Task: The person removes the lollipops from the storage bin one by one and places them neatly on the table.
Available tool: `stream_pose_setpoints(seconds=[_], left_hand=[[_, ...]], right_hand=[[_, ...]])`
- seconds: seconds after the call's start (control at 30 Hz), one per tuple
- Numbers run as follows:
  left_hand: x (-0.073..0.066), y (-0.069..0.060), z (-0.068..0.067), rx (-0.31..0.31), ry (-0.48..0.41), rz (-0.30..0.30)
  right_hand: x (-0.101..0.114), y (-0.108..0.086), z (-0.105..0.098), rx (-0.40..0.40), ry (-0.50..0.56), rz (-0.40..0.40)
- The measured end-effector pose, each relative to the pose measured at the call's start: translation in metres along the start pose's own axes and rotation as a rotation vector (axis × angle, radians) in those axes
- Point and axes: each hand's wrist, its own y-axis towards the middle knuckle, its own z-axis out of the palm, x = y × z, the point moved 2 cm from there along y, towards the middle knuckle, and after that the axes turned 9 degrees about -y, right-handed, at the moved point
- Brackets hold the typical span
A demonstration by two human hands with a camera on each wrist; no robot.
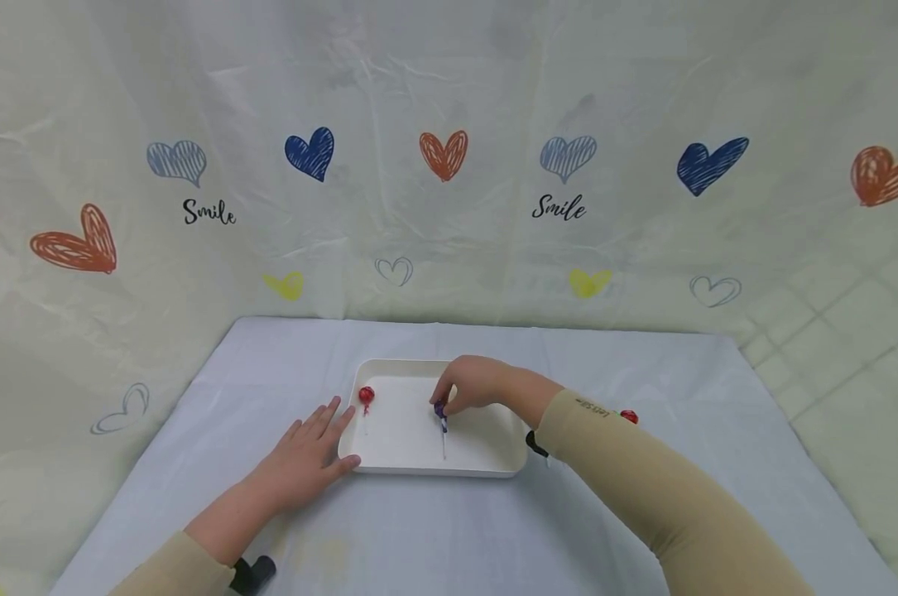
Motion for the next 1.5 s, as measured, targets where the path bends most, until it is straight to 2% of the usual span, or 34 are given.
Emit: stream_pose_setpoints(seconds=[0.37, 0.57, 1.0, 1.23, 1.5], left_hand=[[-0.004, -0.002, -0.001, 0.015, -0.01, -0.018], [-0.002, -0.001, 0.002, -0.001, 0.015, -0.012], [-0.003, 0.0, 0.002, -0.009, 0.026, 0.002], [0.001, 0.0, 0.002, 0.001, 0.039, -0.012], [-0.001, -0.001, 0.0, -0.009, 0.03, -0.002]], right_hand=[[-0.02, -0.018, -0.011, -0.05, 0.024, 0.026], [-0.039, -0.037, -0.018, -0.089, 0.042, 0.055], [-0.088, -0.097, -0.021, -0.138, 0.102, 0.149], [-0.118, -0.13, -0.013, -0.109, 0.114, 0.215], [-0.154, -0.176, 0.003, -0.088, 0.11, 0.285]])
